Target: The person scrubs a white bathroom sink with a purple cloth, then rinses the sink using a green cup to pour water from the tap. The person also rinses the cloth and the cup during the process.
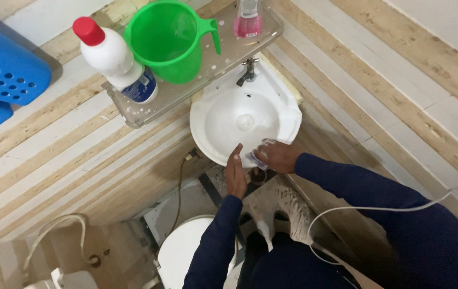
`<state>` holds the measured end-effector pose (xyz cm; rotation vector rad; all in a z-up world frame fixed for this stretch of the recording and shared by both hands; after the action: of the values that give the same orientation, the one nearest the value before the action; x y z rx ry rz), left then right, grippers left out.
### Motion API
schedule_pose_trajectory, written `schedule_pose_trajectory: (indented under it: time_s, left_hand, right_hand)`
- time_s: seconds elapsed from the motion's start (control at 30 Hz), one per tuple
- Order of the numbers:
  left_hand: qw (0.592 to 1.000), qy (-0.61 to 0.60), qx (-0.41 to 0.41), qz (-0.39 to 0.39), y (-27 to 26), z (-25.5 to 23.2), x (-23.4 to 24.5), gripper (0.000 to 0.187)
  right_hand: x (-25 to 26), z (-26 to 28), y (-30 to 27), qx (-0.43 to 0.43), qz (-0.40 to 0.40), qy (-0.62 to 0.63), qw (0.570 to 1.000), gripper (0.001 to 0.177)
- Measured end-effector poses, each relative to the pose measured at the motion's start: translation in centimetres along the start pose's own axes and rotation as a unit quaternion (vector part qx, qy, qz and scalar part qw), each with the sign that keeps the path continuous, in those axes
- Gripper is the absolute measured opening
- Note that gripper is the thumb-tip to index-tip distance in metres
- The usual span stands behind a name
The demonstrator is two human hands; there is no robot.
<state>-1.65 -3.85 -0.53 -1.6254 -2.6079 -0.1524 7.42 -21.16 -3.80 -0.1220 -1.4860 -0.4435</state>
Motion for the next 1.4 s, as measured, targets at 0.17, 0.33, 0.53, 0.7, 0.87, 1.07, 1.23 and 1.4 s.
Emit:
schedule_pose_trajectory:
  time_s: [0.17,0.33,0.53,0.7,0.87,1.07,1.23,1.4]
  left_hand:
    - [1.0,-0.018,-0.01,-0.02,0.3,-0.1,0.8,0.066]
    - [0.999,-0.017,-0.01,-0.03,0.8,-0.3,1.6,0.067]
    - [0.999,-0.026,-0.022,-0.024,1.2,0.4,2.0,0.066]
    - [0.999,-0.014,-0.022,-0.029,1.5,1.0,2.7,0.066]
    - [0.999,-0.004,-0.026,-0.041,1.6,1.2,3.9,0.068]
    - [0.998,-0.001,-0.011,-0.056,1.8,1.0,5.3,0.067]
    - [0.998,-0.025,-0.027,-0.056,2.1,1.1,5.7,0.065]
    - [0.996,-0.066,-0.034,-0.054,2.1,2.2,6.0,0.065]
  right_hand:
    - [-1.2,1.3,1.1,-0.03,0.023,-0.006,0.999,0.062]
    - [-0.7,3.5,2.4,-0.056,-0.068,-0.003,0.996,0.062]
    - [0.2,5.2,4.0,-0.087,-0.063,0.01,0.994,0.06]
    - [-0.2,6.3,5.6,-0.164,-0.011,0.048,0.985,0.042]
    - [-0.6,7.5,7.1,-0.157,-0.084,0.019,0.984,0.044]
    - [-0.3,7.0,6.7,-0.134,-0.002,-0.002,0.991,0.072]
    - [0.7,5.5,5.8,-0.13,0.039,0.055,0.989,0.077]
    - [0.2,5.9,6.0,-0.17,0.068,0.027,0.983,0.075]
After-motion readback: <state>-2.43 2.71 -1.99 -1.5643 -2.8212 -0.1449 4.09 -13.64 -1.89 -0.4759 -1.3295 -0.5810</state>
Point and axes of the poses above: each hand's wrist, its own y-axis towards the middle knuckle, its own x-axis out of the back of the hand, z = x × y, the point moved 3 cm from there along y, towards the middle knuckle, and after that the axes turned 11 degrees about -z, right-handed, at the moved point
